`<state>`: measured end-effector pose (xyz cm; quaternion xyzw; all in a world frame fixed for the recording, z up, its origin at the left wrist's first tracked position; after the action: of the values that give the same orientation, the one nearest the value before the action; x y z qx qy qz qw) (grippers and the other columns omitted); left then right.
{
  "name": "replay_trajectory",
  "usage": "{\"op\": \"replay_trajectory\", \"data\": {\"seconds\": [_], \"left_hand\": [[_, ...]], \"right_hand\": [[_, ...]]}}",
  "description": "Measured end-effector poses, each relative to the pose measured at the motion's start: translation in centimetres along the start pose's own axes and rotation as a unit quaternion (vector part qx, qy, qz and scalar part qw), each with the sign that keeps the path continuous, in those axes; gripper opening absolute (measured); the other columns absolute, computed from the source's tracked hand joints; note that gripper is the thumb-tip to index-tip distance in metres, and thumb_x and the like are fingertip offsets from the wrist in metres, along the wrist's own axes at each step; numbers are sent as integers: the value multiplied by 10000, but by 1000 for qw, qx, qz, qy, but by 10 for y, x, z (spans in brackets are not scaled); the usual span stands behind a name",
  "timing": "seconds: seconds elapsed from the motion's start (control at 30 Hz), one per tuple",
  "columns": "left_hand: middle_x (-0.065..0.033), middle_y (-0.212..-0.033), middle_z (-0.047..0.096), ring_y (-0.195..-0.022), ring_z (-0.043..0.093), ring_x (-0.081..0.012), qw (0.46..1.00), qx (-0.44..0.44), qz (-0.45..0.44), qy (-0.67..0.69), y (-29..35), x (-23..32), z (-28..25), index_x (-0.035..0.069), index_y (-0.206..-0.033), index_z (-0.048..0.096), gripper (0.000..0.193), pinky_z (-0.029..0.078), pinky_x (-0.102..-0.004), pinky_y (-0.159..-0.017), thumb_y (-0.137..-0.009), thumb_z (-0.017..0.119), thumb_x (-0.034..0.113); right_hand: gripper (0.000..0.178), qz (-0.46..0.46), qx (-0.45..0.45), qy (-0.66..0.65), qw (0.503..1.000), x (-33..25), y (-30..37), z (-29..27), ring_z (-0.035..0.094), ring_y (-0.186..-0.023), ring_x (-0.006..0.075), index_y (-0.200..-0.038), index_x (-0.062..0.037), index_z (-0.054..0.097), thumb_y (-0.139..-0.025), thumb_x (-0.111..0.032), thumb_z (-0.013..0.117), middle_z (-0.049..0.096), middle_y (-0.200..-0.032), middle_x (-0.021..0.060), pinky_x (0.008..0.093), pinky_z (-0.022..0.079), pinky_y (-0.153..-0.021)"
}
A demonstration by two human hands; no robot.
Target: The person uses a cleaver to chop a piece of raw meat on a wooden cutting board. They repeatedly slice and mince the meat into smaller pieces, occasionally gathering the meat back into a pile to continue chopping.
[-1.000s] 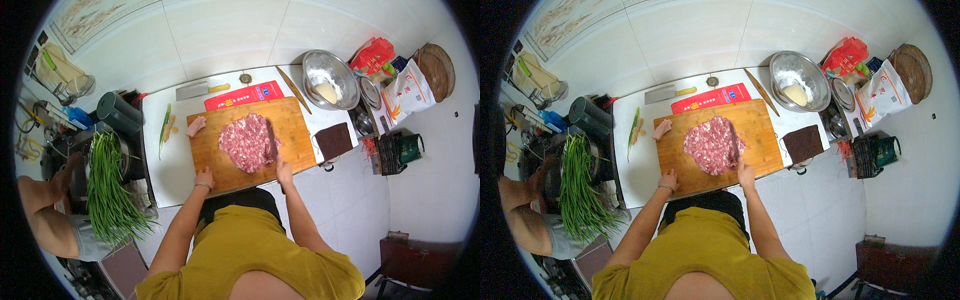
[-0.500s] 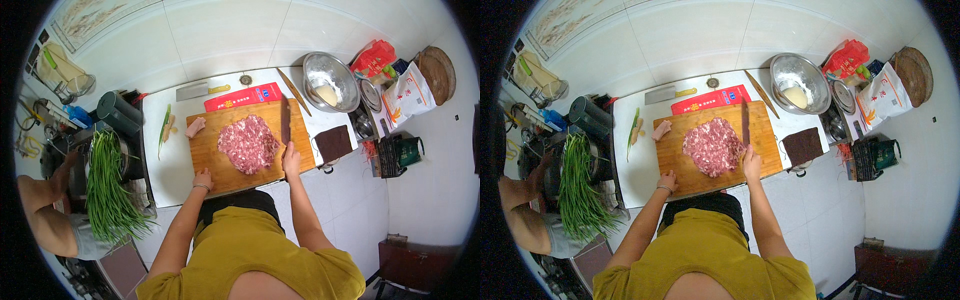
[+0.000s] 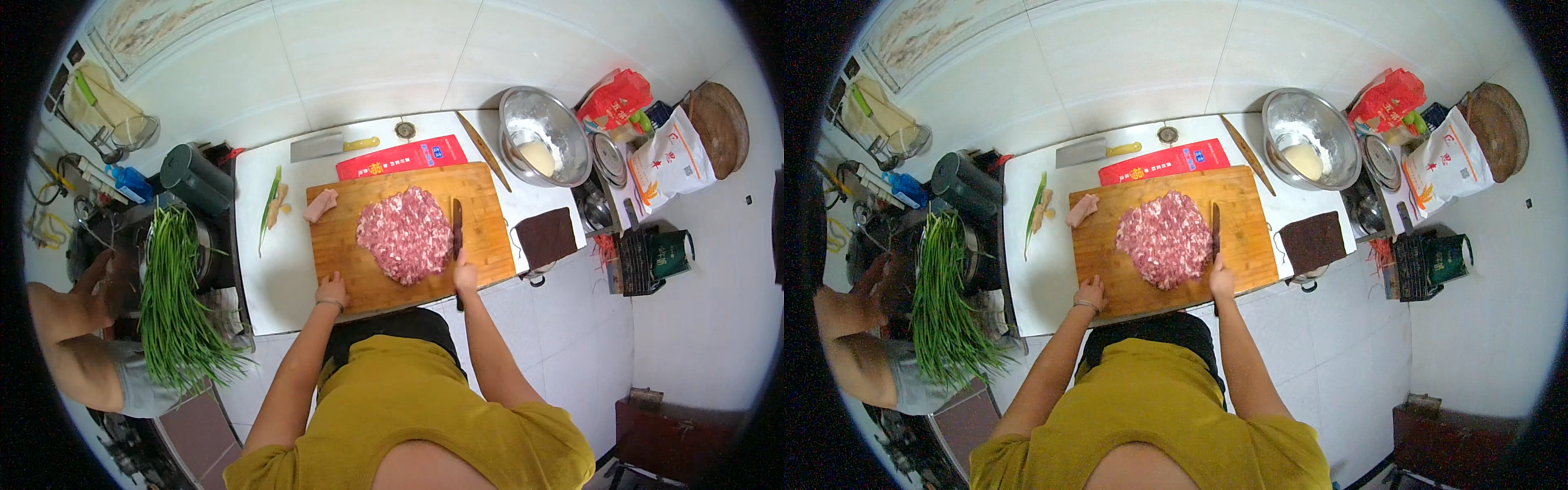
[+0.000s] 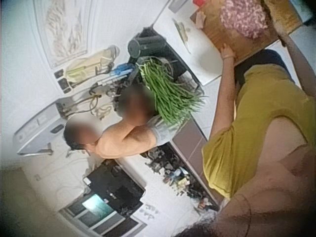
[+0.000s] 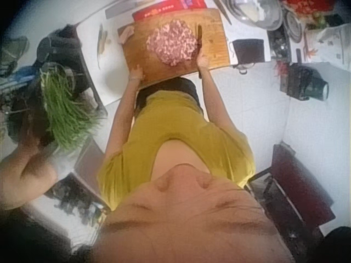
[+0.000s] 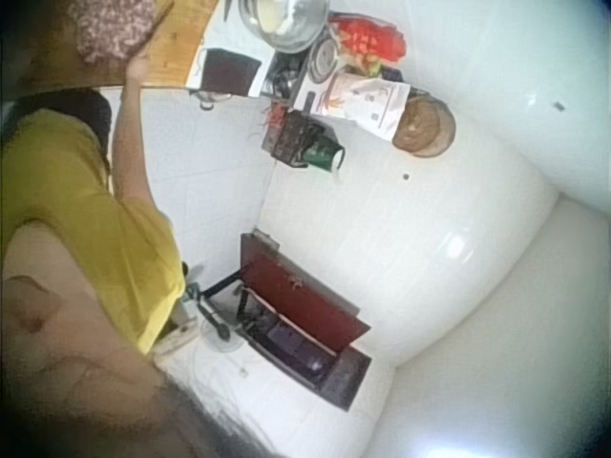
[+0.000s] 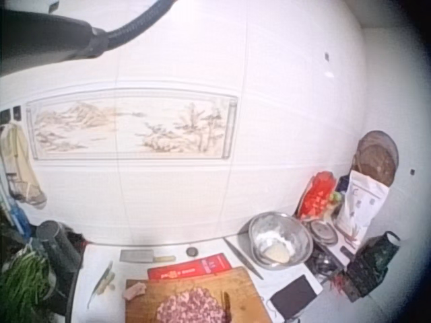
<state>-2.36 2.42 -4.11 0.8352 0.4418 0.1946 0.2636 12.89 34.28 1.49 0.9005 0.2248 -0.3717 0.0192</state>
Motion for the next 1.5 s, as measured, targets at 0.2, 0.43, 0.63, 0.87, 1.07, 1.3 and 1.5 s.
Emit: {"op": "replay_trajectory", "data": {"seconds": [0.2, 0.43, 0.63, 0.87, 1.07, 1.3, 1.5], "left_hand": [[-42, -1274, 346, -1139, 379, -268, 1000, 3, -1, 23, 8, 0, -7, 62, -1129, 477, 445, 408, -360, -886, -744, 560, 268], [-67, -1390, 197, -1209, 295, -302, 998, -59, -10, 6, 0, 0, -6, 65, -1247, 367, 562, 353, -367, -947, -771, 520, 322], [-73, -1217, 395, -1089, 424, -275, 1000, 23, 14, 3, -6, -6, 10, 47, -1094, 498, 407, 414, -359, -874, -740, 549, 242], [-72, -1265, 361, -1095, 417, -282, 998, -13, -48, 43, 12, 3, -26, 52, -1116, 488, 415, 400, -362, -886, -755, 533, 251], [-107, -1281, 364, -1117, 400, -323, 999, -39, -3, -4, -1, 1, -5, 20, -1198, 403, 548, 392, -363, -897, -751, 551, 302], [-104, -1278, 375, -1123, 391, -316, 1000, -22, -2, 9, -5, -6, 9, 18, -1243, 335, 627, 382, -363, -905, -746, 558, 329], [-34, -1363, 256, -1164, 355, -254, 999, -31, -19, -2, 1, 0, -1, 69, -1190, 434, 453, 390, -361, -900, -779, 491, 250]], "right_hand": [[678, 160, -198, -18, 967, -38, -38, -46, 576, -752, 405, -724, 67, 610, -868, -506, 277, 587, -733, 268, 459, 422, -645], [706, 70, -178, 47, 980, 14, 2, 16, 545, -855, 400, -840, 82, 595, -849, -544, 267, 560, -819, 292, 422, 423, -743], [646, 132, -172, -240, 946, -68, -30, -60, 405, -329, 168, -498, -29, 418, -874, -526, 248, 384, -395, 34, 320, 347, -347], [656, 83, -216, 35, 972, -43, -3, -11, 555, -792, 422, -782, 84, 593, -879, -472, 260, 569, -760, 289, 443, 418, -699], [611, 38, -104, -101, 989, -76, -4, -30, 553, -684, 401, -760, 62, 573, -878, -455, 270, 569, -687, 252, 448, 399, -628], [675, 21, -229, -15, 973, -69, -17, -6, 545, -544, 320, -603, 57, 551, -873, -496, 276, 526, -544, 210, 417, 389, -524], [566, 21, -158, -18, 987, -46, 16, 12, 559, -678, 386, -782, 59, 573, -888, -421, 291, 550, -715, 284, 422, 397, -565]]}}
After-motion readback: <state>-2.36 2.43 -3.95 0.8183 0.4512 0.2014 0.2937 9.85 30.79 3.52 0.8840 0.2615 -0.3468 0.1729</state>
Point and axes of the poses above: each hand's wrist, its own y-axis away from the middle knuckle, its own z-axis out of the palm, x = y × z, the point moved 5 cm from there along -y, towards the middle knuckle
